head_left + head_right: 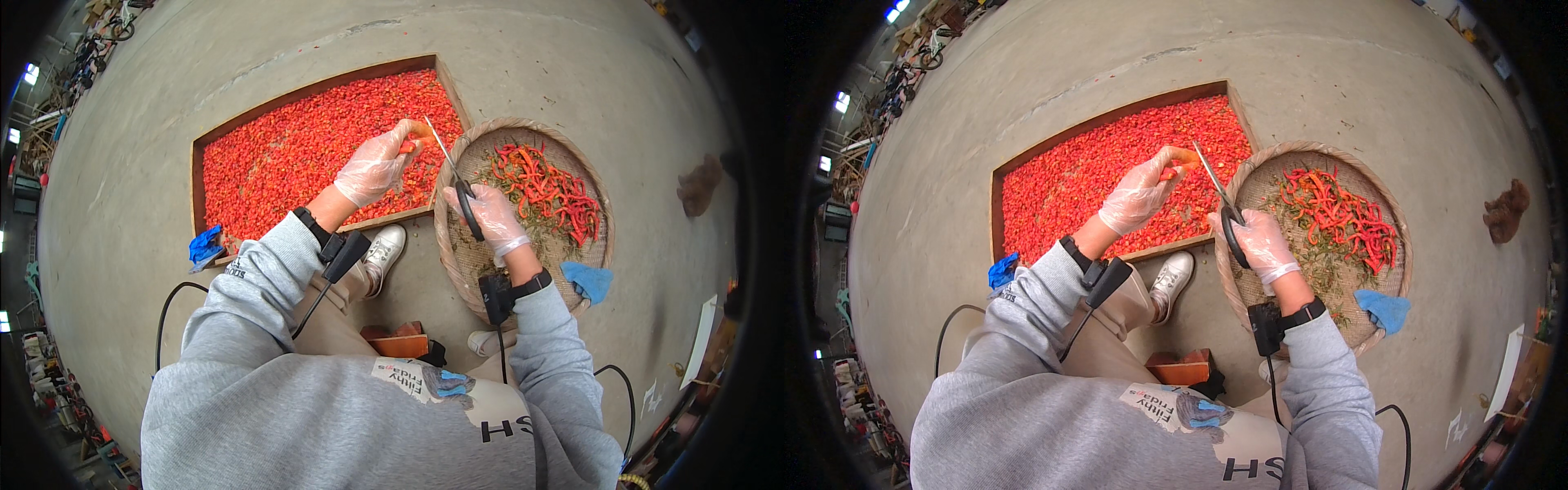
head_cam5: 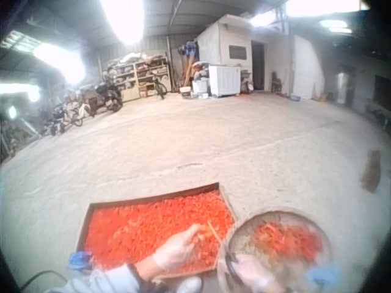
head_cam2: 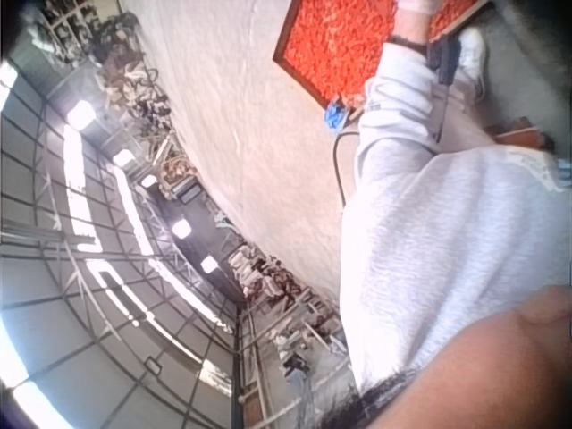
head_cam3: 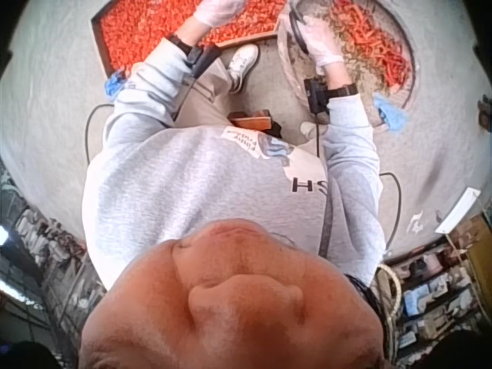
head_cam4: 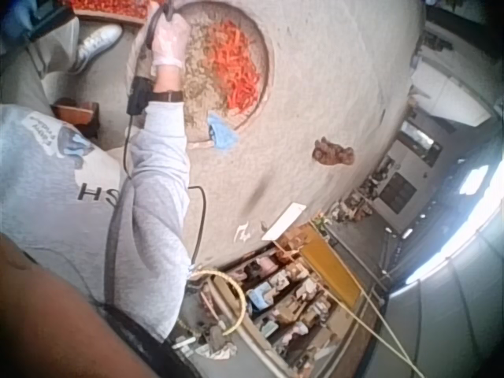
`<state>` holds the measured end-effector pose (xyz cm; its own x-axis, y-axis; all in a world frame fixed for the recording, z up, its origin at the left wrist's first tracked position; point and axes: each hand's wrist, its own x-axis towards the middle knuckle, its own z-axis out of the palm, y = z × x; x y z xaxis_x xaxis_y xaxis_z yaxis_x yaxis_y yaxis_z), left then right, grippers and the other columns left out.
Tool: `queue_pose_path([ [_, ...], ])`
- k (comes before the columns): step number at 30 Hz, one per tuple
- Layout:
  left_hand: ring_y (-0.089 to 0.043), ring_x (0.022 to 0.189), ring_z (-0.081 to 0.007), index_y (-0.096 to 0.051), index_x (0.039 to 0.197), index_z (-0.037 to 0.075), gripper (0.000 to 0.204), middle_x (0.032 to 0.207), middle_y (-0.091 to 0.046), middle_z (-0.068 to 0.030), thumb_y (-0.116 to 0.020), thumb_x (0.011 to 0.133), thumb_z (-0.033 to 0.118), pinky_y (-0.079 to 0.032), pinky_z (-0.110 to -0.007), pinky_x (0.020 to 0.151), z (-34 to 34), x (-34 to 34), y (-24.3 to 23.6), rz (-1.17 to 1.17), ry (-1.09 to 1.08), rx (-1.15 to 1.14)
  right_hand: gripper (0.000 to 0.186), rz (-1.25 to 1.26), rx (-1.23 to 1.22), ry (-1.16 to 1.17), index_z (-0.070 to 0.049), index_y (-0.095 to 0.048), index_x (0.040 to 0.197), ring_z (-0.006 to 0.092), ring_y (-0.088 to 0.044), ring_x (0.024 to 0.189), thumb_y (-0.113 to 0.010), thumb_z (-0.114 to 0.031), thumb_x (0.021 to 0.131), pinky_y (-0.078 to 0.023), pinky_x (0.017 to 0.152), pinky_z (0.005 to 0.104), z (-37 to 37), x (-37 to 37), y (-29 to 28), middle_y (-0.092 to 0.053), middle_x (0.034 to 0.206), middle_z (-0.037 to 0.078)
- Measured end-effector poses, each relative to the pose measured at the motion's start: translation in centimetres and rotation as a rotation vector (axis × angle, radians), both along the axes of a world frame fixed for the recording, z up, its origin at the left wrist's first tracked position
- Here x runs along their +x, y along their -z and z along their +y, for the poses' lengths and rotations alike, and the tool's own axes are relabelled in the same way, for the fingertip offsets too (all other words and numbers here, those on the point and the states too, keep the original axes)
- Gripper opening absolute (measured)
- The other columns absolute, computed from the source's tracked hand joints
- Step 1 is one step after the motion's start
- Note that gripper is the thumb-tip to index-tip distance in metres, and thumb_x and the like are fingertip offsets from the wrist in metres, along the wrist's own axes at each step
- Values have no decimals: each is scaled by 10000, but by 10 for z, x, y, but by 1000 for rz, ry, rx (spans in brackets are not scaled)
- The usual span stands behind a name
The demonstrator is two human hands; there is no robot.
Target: The person uses scissors to cut red chili peppers into small pieces, placing the cut pieces into a rectangular tray. The stems and other trimmings are placed into a round woven basket. The person handles the peppers one at a time, wearing gloves.
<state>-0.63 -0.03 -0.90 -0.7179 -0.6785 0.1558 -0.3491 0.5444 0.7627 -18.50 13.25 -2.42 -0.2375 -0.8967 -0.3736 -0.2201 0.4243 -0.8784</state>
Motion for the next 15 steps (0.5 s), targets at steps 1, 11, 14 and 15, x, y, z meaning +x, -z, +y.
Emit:
queue_pose_path([
  [1,-467,696,-100,-540,1095,58,160,818,-564,-47,-516,937,67,-421,-255,631,-1,0,1,-3,-24,-15,405,49,-18,-14,-89,-581,652,56,-452,476,-708,-444,799,-343,449,221,0,1,0,-488,542,-41],
  [11,-540,760,-160,-539,1018,39,199,867,-585,-84,-466,862,-61,-459,-287,715,-4,4,5,41,26,-24,445,677,-242,-8,-5,-573,792,345,-634,698,-722,-423,760,-496,653,419,6,2,8,-649,731,170],
  [14,-572,779,-189,-535,1008,42,206,859,-584,-93,-465,849,-69,-471,-303,722,0,4,0,-1,49,-56,475,816,-232,1,-14,-554,853,360,-636,721,-745,-430,729,-505,663,433,6,-1,11,-642,746,175],
  [15,-581,786,-199,-534,1006,43,204,856,-584,-96,-468,848,-68,-474,-309,723,1,4,-2,20,70,-48,490,865,-250,2,-15,-549,873,356,-636,718,-754,-433,717,-507,663,434,6,-1,12,-637,743,174],
])
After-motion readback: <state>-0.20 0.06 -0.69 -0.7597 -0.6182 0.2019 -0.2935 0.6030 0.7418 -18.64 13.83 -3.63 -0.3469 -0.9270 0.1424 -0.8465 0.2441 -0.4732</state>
